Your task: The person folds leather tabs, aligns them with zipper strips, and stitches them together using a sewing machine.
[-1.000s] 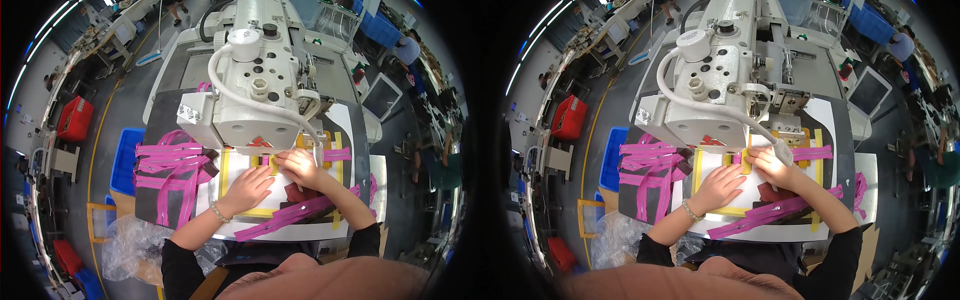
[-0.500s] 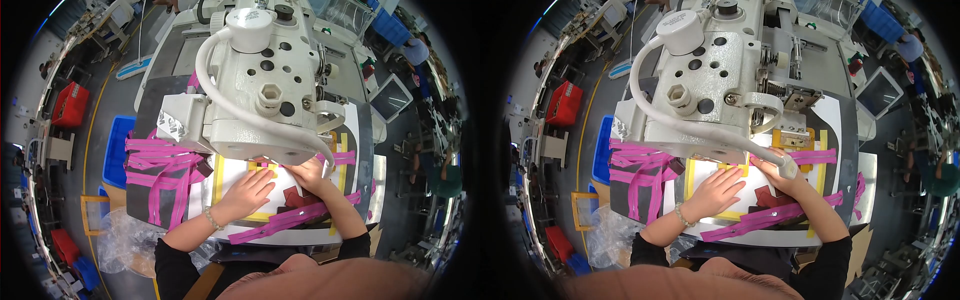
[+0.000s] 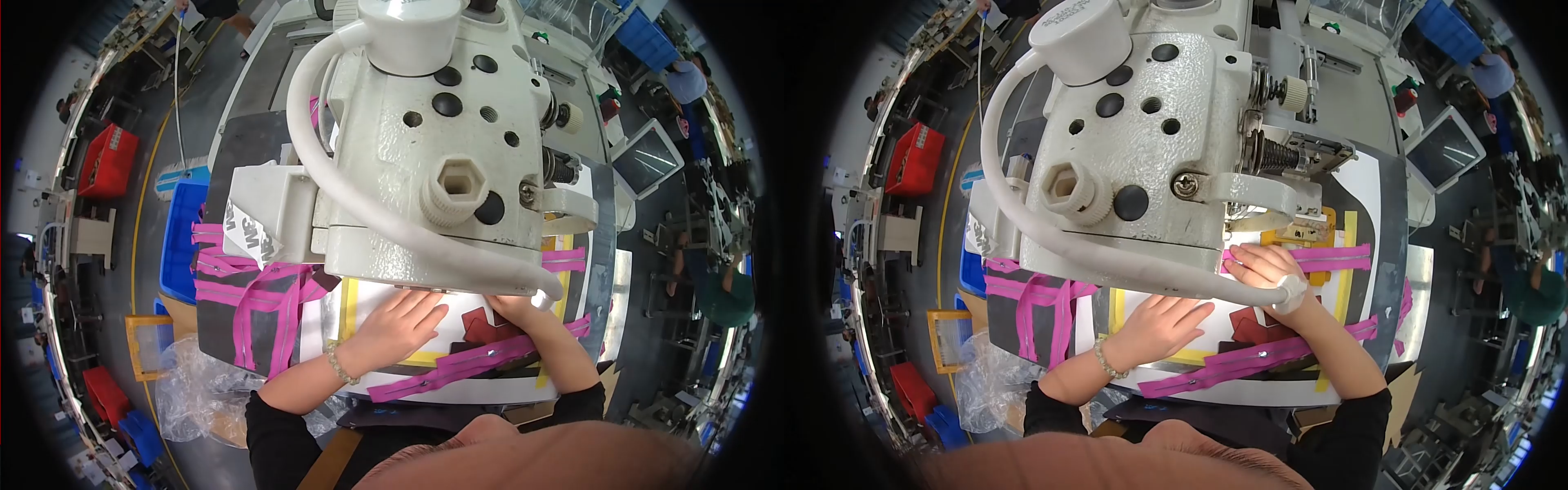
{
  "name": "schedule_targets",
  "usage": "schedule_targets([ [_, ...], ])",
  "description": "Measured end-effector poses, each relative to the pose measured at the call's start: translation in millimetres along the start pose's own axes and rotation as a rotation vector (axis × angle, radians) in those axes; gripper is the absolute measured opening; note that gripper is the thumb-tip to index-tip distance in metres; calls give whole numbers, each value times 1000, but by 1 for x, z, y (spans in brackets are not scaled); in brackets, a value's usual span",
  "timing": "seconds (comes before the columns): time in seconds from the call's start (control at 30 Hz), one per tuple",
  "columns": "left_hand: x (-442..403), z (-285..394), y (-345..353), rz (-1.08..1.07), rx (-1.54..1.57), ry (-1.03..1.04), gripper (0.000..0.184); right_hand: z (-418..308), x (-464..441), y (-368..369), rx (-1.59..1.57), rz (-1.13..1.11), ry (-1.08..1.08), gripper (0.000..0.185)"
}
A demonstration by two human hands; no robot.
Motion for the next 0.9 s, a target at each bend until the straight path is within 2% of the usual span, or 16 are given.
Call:
schedule_targets([
  [0.57, 3, 0, 3, 44, -10, -28, 39, -8, -6, -8, 27, -62, 51, 37],
  [0.9, 8, -2, 13, 44, 58, -52, 38, -13, -11, -11, 26, -74, 67, 27],
])
Point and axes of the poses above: each hand's wrist, its own x-axis away from the middle knuckle, its own y-axis out of the palm, z = x × y, the point moved 2 cm from there along -x, towards the middle knuckle, and after that the axes turned 3 degrees about y, right-handed, at the moved point
